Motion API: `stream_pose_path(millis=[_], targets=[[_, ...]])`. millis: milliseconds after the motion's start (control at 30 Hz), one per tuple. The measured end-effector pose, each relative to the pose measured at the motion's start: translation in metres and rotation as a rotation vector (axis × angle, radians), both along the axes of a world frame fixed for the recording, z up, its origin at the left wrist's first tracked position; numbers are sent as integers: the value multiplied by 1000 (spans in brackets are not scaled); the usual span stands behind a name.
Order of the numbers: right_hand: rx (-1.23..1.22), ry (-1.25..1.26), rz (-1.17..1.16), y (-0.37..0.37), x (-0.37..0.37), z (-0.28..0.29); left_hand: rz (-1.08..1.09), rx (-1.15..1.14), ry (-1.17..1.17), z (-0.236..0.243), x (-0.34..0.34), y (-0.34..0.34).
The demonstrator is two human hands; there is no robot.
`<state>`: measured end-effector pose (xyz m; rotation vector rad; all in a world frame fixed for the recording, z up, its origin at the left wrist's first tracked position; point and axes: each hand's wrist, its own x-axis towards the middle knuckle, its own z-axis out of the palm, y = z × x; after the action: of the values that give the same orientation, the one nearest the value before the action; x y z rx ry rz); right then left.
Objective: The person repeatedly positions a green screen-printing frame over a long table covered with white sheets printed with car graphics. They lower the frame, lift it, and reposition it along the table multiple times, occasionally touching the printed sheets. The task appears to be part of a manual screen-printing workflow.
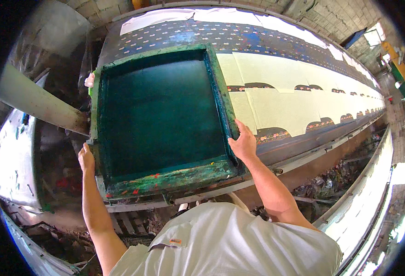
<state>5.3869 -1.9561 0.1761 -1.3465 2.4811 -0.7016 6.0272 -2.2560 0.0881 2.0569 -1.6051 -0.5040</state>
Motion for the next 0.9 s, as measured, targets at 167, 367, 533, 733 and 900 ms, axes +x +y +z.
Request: stream_pose_path(millis=[167,367,533,733,900], targets=[[-83,53,-3,7,-3,13,36,49,57,38,-53,13],[-206,144,124,-2,-2,66,139,72,484,36,-35,3],[-246,149,109,0,-31,89,158,123,582,72,-61,4],[-255,153,88,27,-118,112,93,64,820,100,-123,20],[-270,119,62,62,-222,121,-29,222,993,139,-220,43]])
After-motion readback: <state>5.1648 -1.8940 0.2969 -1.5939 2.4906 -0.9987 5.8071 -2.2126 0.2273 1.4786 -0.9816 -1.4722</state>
